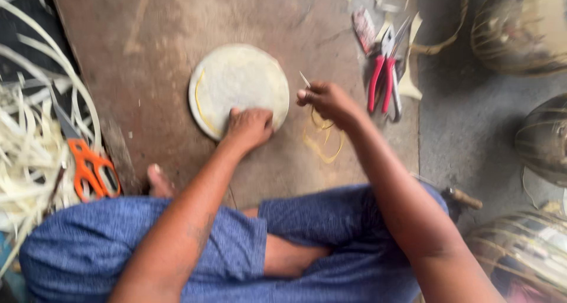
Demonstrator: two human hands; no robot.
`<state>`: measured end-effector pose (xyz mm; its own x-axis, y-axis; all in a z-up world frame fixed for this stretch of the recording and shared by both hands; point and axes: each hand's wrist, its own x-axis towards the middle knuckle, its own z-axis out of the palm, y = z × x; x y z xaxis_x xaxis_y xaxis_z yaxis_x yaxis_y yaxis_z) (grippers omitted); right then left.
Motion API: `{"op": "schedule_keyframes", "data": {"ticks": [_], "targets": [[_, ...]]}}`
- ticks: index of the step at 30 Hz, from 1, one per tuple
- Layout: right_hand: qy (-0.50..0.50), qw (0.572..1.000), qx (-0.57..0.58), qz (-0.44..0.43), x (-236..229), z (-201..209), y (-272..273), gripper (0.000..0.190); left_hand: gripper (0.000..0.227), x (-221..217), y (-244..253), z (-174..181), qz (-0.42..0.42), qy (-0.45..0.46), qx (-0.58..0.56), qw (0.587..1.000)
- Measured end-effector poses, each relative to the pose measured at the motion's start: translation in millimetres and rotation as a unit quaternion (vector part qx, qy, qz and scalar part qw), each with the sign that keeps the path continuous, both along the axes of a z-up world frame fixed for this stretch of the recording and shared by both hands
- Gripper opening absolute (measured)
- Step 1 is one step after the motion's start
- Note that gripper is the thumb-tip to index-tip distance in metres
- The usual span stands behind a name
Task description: The person assembles a drum head by threading yellow string through leather edges and a metal ring by hand and using a needle. They use pliers and scissors to cut and adjust the leather and string while sitting on the floor surrounded by other drums and leather scraps.
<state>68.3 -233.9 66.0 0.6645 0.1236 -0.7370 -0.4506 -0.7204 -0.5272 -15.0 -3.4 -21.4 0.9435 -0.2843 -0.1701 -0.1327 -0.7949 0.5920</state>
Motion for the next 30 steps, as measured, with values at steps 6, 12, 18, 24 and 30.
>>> {"op": "schedule_keyframes", "data": {"ticks": [6, 12, 18, 24, 30], "targets": [[-0.085, 0.957, 0.122, 0.247, -52, 34, 22, 0.034, 0.014, -7, -15, 6, 0.001, -0.137, 0.019, 0.99], [-0.094, 0.978, 0.045, 0.18, -33, 18, 6, 0.035, 0.006, -8, -19, -4, 0.004, -0.112, 0.012, 0.994], [-0.095, 0.982, -0.057, 0.151, -33, -9, -7, 0.031, 0.011, 1, -10, 4, 0.035, -0.016, -0.031, 0.999], [-0.111, 0.957, -0.074, 0.256, -38, -19, 5, 0.015, 0.007, -1, -7, 10, 0.07, -0.039, -0.097, 0.992], [-0.203, 0.944, -0.069, 0.249, -45, -65, 23, 0.011, 0.013, 0, -7, 7, 0.073, -0.048, -0.116, 0.989]]}}
